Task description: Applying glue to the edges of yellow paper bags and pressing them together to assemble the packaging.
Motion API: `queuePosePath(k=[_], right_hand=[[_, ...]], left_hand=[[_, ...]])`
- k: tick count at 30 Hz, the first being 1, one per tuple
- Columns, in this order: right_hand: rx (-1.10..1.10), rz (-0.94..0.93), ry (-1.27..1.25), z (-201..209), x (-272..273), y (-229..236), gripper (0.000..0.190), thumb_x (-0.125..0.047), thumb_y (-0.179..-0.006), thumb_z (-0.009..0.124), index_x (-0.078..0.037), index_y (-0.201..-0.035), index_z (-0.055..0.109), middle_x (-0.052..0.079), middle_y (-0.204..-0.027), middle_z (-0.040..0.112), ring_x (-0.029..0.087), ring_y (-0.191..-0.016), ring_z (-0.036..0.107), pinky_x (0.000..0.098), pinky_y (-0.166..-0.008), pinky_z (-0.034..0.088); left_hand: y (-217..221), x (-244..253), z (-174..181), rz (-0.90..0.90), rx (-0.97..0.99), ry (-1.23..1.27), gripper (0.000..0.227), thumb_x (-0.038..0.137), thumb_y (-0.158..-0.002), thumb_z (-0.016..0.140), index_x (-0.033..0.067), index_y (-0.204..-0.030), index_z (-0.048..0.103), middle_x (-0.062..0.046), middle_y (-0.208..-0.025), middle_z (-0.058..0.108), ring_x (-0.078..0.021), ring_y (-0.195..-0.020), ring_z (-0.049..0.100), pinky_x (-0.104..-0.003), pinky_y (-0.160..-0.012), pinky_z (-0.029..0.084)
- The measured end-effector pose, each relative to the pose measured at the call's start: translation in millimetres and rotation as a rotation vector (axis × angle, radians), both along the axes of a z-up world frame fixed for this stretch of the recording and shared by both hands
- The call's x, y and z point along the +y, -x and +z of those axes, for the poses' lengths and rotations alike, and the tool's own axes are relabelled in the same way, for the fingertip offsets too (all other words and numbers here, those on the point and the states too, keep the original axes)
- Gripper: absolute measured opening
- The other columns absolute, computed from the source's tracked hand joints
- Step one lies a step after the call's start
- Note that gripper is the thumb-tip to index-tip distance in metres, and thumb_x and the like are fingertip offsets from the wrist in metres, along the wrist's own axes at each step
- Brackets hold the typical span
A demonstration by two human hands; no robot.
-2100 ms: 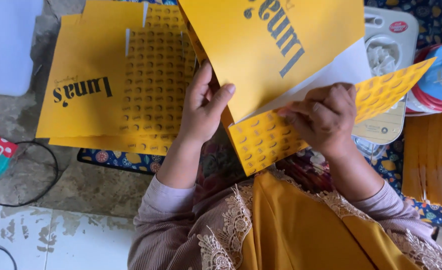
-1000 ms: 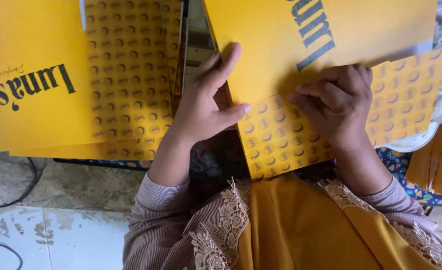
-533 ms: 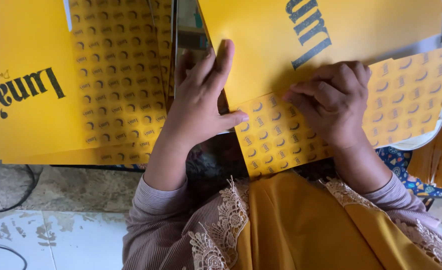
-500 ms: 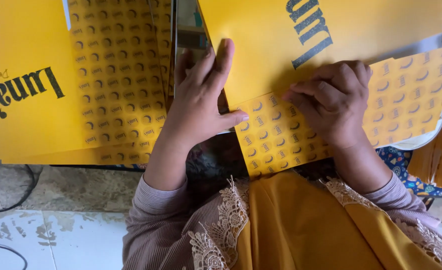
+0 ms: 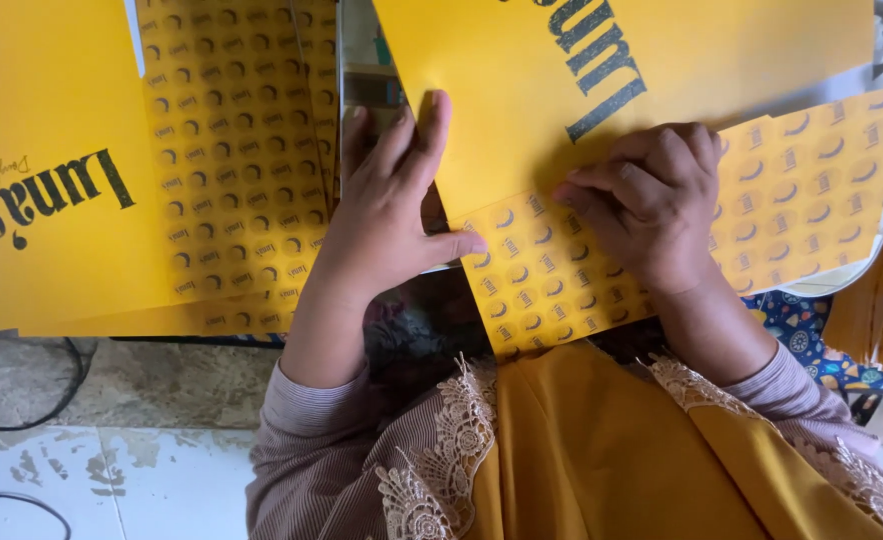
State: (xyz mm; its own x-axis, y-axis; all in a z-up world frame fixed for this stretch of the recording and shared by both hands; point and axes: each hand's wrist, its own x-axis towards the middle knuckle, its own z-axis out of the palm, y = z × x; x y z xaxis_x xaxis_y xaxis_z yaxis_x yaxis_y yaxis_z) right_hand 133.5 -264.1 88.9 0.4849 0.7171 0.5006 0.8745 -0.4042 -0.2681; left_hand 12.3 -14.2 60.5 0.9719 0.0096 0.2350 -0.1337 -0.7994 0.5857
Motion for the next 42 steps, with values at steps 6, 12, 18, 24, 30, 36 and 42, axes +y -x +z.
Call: queuePosePath(k=[6, 12, 18, 24, 30, 36, 42], right_hand=[[-0.01, 0.064, 0.122, 27, -17, -3, 0.016, -0.01, -0.091, 0.094, -0.003, -0.102, 0.084, 0.011, -0.103, 0.067, 0.027, -0.098, 0.059, 0.0407, -0.094, 0.045], [0.026, 0.088, 0.165, 27, -52, -25, 0.028, -0.007, -0.09, 0.093, 0.004, -0.114, 0.082, 0.019, -0.122, 0.069, 0.033, -0.115, 0.059, 0.0514, -0.112, 0.039], [0.042, 0.028, 0.086, 11, -47, -12, 0.027, -0.006, -0.09, 0.088, 0.004, -0.114, 0.08, 0.017, -0.125, 0.069, 0.035, -0.119, 0.059, 0.0511, -0.114, 0.04], [0.055, 0.043, 0.072, 9, -47, -13, 0.026, -0.006, -0.09, 0.089, 0.004, -0.112, 0.081, 0.017, -0.124, 0.069, 0.032, -0.116, 0.057, 0.0505, -0.113, 0.041], [0.068, 0.05, 0.073, 7, -47, -16, 0.027, -0.01, -0.09, 0.089, 0.004, -0.111, 0.081, 0.016, -0.123, 0.068, 0.034, -0.118, 0.057, 0.0497, -0.111, 0.043], [0.081, 0.049, 0.073, 5, -48, -17, 0.028, -0.008, -0.088, 0.09, 0.003, -0.112, 0.081, 0.016, -0.122, 0.068, 0.034, -0.116, 0.056, 0.0493, -0.111, 0.042], [0.075, 0.036, 0.093, 2, -50, -18, 0.029, -0.01, -0.088, 0.089, 0.002, -0.113, 0.081, 0.015, -0.121, 0.068, 0.034, -0.117, 0.057, 0.0493, -0.111, 0.041]], left_hand=[[-1, -6, -1, 0.024, -0.022, -0.055, 0.128, 0.049, -0.067, 0.1, 0.0048, -0.16, 0.025, -0.017, -0.148, 0.06, -0.0299, -0.129, 0.066, -0.06, -0.127, 0.015], [-13, 15, 2, 0.011, 0.022, -0.126, 0.125, 0.053, -0.071, 0.099, 0.0092, -0.163, 0.026, -0.02, -0.159, 0.054, -0.0318, -0.139, 0.064, -0.058, -0.125, -0.002], [-18, 14, -19, 0.027, -0.031, -0.201, 0.127, 0.061, -0.071, 0.096, 0.0122, -0.164, 0.025, -0.014, -0.147, 0.062, -0.029, -0.124, 0.068, -0.064, -0.124, -0.003], [-17, 14, -15, 0.025, -0.006, -0.168, 0.126, 0.055, -0.069, 0.097, 0.0129, -0.164, 0.025, -0.016, -0.157, 0.056, -0.0287, -0.134, 0.067, -0.061, -0.125, -0.004], [-13, 14, -17, 0.028, -0.019, -0.169, 0.121, 0.056, -0.073, 0.095, 0.0127, -0.163, 0.027, -0.016, -0.164, 0.05, -0.0272, -0.144, 0.062, -0.062, -0.125, -0.005], [-15, 14, -19, 0.027, -0.006, -0.17, 0.125, 0.054, -0.071, 0.098, 0.0137, -0.164, 0.024, -0.016, -0.164, 0.05, -0.0274, -0.143, 0.063, -0.063, -0.124, -0.005], [-15, 14, -24, 0.038, -0.035, -0.219, 0.129, 0.06, -0.07, 0.099, 0.0145, -0.165, 0.023, -0.013, -0.159, 0.057, -0.0242, -0.137, 0.066, -0.06, -0.125, -0.006]])
